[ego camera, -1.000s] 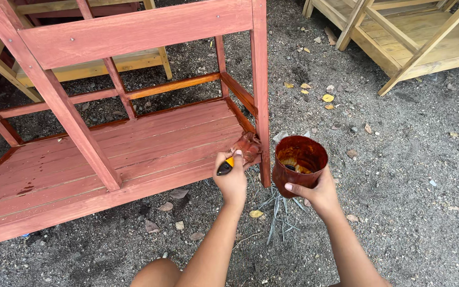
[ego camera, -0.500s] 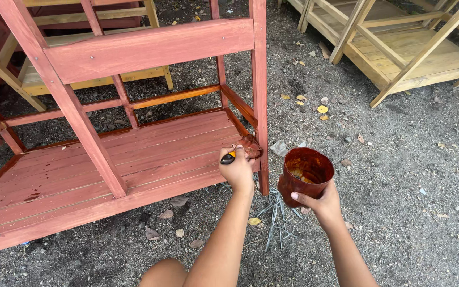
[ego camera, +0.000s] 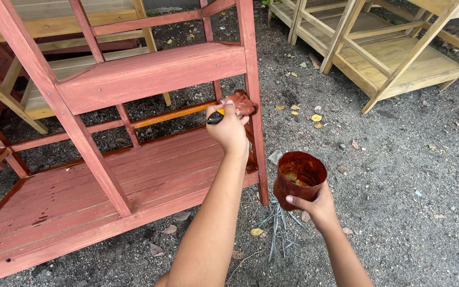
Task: The person applies a reddish-brown stain to a three-tier wooden shelving unit using a brush and a small container. They work on the vertical supports and shelves, then lift and reposition the unit to access different sides before continuing to apply stain to the lower shelves and frame.
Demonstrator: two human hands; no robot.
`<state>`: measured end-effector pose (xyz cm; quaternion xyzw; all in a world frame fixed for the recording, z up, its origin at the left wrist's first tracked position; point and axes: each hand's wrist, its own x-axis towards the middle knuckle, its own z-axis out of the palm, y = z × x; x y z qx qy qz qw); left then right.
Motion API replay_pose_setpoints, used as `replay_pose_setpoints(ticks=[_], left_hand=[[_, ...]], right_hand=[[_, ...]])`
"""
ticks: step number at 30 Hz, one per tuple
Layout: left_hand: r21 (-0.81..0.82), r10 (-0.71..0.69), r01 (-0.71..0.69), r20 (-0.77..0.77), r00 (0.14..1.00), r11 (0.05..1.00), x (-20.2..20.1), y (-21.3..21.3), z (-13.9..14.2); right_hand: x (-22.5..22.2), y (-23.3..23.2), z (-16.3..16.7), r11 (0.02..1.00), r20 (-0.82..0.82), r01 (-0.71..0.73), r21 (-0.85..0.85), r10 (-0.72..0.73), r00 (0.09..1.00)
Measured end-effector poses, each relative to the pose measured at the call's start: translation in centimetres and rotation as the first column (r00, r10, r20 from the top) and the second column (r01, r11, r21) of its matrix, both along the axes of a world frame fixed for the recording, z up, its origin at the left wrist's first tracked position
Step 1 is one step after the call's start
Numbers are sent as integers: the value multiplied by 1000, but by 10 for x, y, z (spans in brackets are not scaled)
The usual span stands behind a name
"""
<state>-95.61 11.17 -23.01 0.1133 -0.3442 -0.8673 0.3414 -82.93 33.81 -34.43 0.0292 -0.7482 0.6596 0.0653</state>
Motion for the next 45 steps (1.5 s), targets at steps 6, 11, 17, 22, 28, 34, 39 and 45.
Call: replay_pose_setpoints(ticks=[6, 11, 17, 22, 28, 34, 39, 45], left_hand=[[413, -97, 155, -159, 983, 897, -10, -28, 8], [712, -31, 217, -265, 964, 668, -9, -47, -4], [548, 11, 54, -113, 994, 835, -30, -6, 1], [111, 12, -2, -84, 996, 994, -12, -4, -21], [289, -92, 64, 82, 992, 955, 3, -34, -23], [450, -35, 62, -67, 997, 891, -29, -24, 7], [144, -9, 8, 1, 1000, 989, -3, -12, -22], [-53, -22, 29, 121, 992, 998, 39, 8, -91]], right_hand=[[-5, -9, 18, 998, -26, 25, 59, -23, 999], [-7, -7, 32, 998, -9, 26, 52, -25, 1000], [-11, -5, 43, 1000, -42, -2, 27, 3, 999], [-14, -13, 47, 997, -102, -9, 74, 17, 995], [-12, -20, 58, 994, -139, -52, 97, 65, 988], [-8, -3, 64, 997, -83, -6, 78, 12, 997], [-5, -2, 54, 1000, -52, -18, -6, 17, 998], [-2, -13, 47, 999, -37, -17, 39, 19, 999]])
